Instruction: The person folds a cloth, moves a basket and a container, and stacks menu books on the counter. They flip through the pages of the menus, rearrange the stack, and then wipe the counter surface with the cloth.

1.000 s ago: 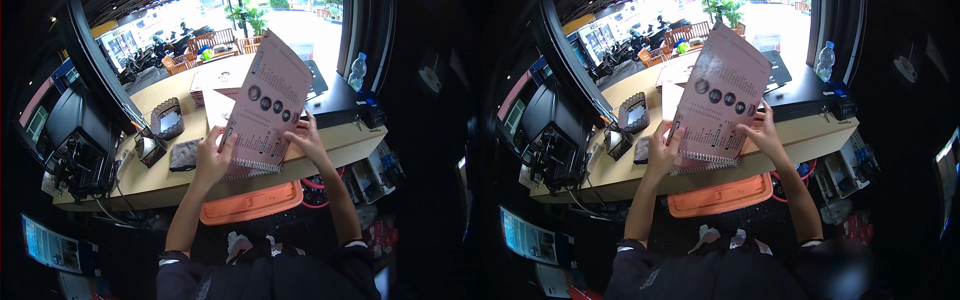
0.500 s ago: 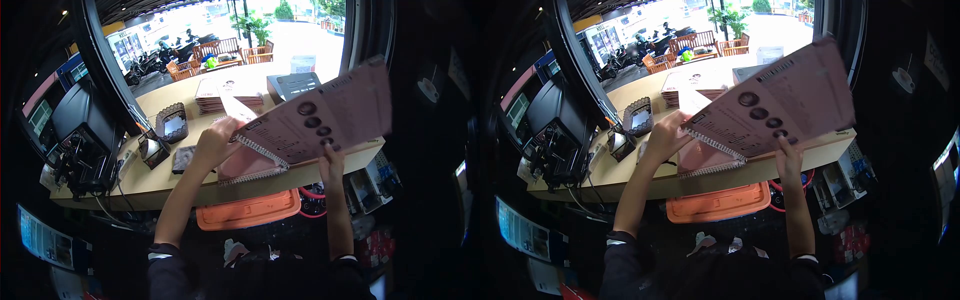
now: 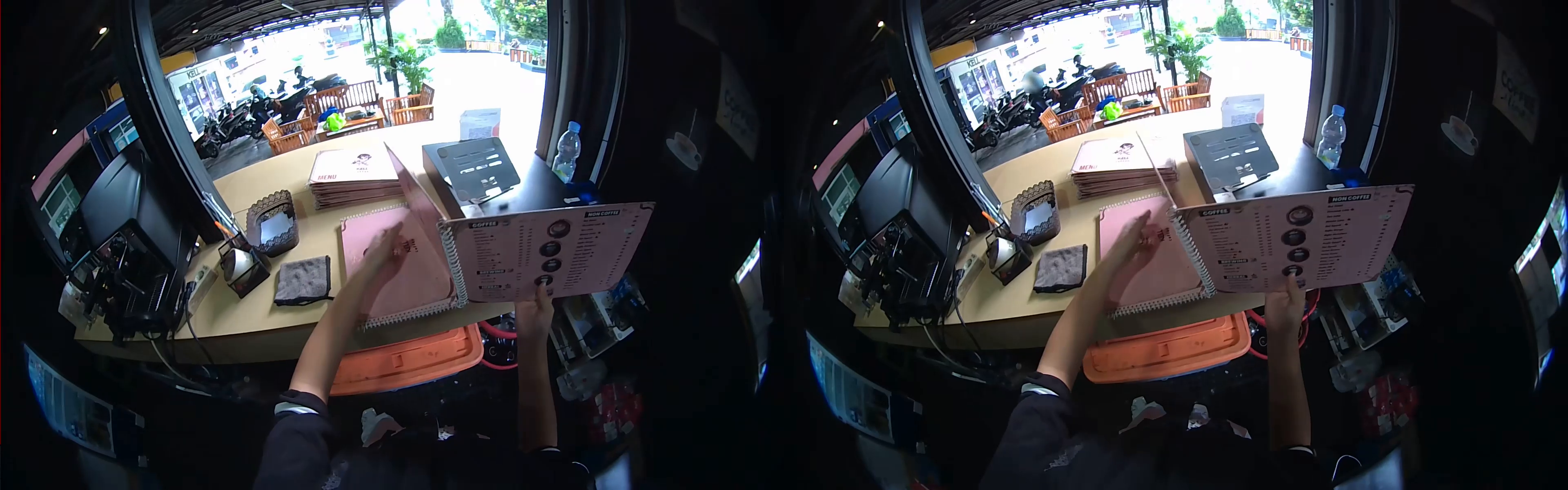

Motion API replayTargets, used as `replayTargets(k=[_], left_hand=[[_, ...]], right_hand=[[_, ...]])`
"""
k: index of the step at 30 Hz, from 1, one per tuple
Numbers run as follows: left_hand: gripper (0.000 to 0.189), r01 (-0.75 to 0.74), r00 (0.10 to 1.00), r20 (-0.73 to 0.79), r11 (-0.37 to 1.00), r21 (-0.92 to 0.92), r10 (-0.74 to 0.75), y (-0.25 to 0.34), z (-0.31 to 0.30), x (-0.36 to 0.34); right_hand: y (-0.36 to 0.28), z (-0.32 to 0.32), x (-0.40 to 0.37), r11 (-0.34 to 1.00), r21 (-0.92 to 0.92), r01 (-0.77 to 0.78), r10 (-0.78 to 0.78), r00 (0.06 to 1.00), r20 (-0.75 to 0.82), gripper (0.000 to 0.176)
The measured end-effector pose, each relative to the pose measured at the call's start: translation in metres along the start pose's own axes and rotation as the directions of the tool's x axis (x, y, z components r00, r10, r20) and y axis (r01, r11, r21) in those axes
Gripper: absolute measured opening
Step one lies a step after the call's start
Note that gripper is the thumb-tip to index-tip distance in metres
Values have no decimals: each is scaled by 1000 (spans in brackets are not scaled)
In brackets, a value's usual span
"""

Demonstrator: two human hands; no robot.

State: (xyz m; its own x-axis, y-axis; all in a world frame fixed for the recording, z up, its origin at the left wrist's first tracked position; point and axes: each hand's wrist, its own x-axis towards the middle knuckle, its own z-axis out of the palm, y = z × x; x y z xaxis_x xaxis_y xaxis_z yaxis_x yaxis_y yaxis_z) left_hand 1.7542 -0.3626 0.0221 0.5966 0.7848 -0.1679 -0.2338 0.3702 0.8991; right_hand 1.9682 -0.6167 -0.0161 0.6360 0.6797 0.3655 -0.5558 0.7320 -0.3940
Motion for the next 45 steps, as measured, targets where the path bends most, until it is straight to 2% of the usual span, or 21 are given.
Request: replayTargets(k=[2,3,5,8,9,12,13,16,18,19,23,25,27,30,33,38,40,42,43,44,45], left_hand=[[54,212,965,193,962,-174,-177,-18,-4,25],[52,-51,980,196,996,79,35,-33,-1,41],[60,-529,834,157,687,498,528,-56,6,83],[75,-683,680,-122,685,252,723,-20,32,110],[94,-581,796,-55,787,209,602,14,52,67],[110,-439,882,262,887,146,393,43,26,99],[97,-468,883,110,841,271,456,46,26,101],[74,-506,862,281,747,431,421,66,20,100],[57,-510,858,247,805,304,451,69,-9,125],[60,-459,877,104,751,475,470,84,-7,104],[49,-513,692,-89,574,639,717,110,-10,47],[48,-467,567,25,295,834,824,125,-27,36],[49,-463,546,18,284,839,838,135,-36,22],[46,-472,506,52,226,852,861,153,-43,-10],[42,-375,476,65,135,917,877,172,-53,-47],[39,-332,398,66,76,940,915,194,-70,-103],[38,-286,303,95,-5,958,948,197,-60,-124],[35,-264,341,53,41,964,938,201,-52,-142],[32,-305,374,46,76,949,926,204,-55,-149],[30,-347,405,42,111,931,913,207,-60,-154],[23,-386,533,10,232,893,846,214,-80,-155]], right_hand=[[-2,6,-3,1000,-29,11,-11,1000,-8,55],[-3,8,-4,1000,-30,7,-7,1000,-18,55],[-7,12,-9,999,-52,-2,2,1000,-9,54],[-10,-4,-18,994,-30,-106,105,994,-43,52],[-12,2,-23,994,-84,-72,69,997,-47,50],[-15,2,-29,991,-112,-76,73,997,-26,48],[-15,-6,-30,992,-60,-111,113,993,23,41],[-12,-26,-29,980,-195,-49,49,999,-5,37],[-7,-36,-29,948,-319,-7,0,1000,-21,34],[-5,-37,-31,926,-377,8,-20,999,-28,33],[-6,-27,-28,996,-34,-86,88,993,74,25],[1,-13,-23,984,-164,-63,40,989,-142,27],[13,-39,-22,877,-476,-71,-21,982,-186,39],[1,43,-24,906,-411,-100,-24,958,-287,40],[19,23,-25,786,-618,-22,-57,993,-108,32],[59,46,-35,786,-613,85,-40,995,87,21],[63,47,-34,678,-721,143,13,978,206,17],[71,36,-33,656,-744,129,24,981,192,14],[78,22,-32,187,-847,498,-37,865,500,13],[85,10,-31,-323,-609,724,71,661,747,12],[87,18,-33,-315,-607,729,75,657,750,12]])
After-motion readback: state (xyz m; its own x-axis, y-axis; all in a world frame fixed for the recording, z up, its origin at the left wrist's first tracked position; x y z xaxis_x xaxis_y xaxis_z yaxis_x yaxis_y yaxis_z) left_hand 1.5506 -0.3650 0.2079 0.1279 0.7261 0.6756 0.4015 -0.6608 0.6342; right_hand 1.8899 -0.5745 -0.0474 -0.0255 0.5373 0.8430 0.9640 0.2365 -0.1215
